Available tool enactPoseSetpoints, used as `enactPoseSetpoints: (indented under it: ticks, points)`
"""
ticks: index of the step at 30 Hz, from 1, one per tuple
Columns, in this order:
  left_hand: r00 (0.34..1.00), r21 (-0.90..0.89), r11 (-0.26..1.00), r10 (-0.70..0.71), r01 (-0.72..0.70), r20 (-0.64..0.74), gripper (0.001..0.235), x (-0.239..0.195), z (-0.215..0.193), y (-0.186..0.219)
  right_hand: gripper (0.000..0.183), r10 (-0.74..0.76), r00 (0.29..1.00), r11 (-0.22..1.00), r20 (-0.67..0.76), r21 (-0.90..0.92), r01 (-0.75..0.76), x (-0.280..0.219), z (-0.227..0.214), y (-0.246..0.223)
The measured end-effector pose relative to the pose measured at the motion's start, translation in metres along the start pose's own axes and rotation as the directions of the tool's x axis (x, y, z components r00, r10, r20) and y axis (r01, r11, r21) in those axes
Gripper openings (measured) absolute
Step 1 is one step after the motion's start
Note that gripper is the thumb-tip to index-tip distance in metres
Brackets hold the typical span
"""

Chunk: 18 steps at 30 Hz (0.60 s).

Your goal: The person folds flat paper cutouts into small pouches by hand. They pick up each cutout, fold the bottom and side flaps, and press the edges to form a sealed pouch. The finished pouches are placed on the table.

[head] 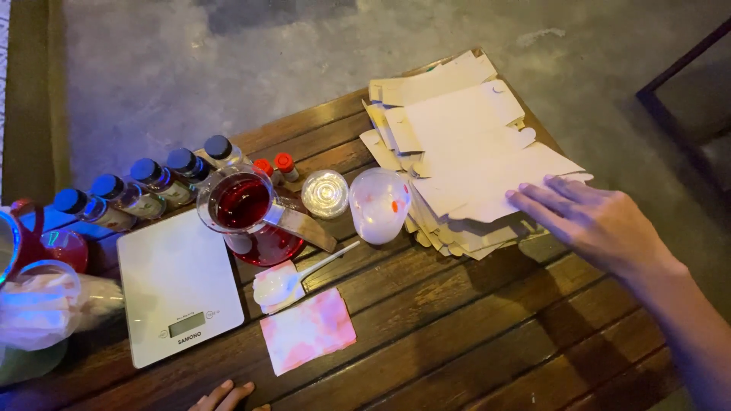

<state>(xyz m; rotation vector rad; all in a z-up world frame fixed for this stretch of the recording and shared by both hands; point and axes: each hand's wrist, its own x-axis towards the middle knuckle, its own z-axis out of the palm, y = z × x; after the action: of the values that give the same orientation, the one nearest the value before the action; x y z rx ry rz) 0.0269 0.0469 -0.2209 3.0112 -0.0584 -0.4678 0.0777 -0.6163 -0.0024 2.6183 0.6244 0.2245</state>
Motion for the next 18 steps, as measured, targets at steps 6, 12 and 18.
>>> enactPoseSetpoints:
  ticks: [6,12,18]
  points:
    - [0.989,0.036,0.990,0.135,-0.133,-0.058,0.023,-0.006,-0.033,0.023,0.069,0.121,0.982,0.984,-0.143,-0.111,-0.137,0.000,-0.016,0.001]
    - [0.878,0.132,0.914,0.406,-0.384,-0.252,0.024,-0.024,-0.065,0.046,0.046,0.238,0.913,0.943,-0.332,-0.145,-0.299,-0.005,-0.035,0.005]
    - [0.773,0.053,0.903,0.394,-0.426,-0.498,0.025,-0.039,-0.098,0.076,0.028,0.353,0.752,0.924,-0.556,0.080,-0.375,-0.017,-0.046,0.017]
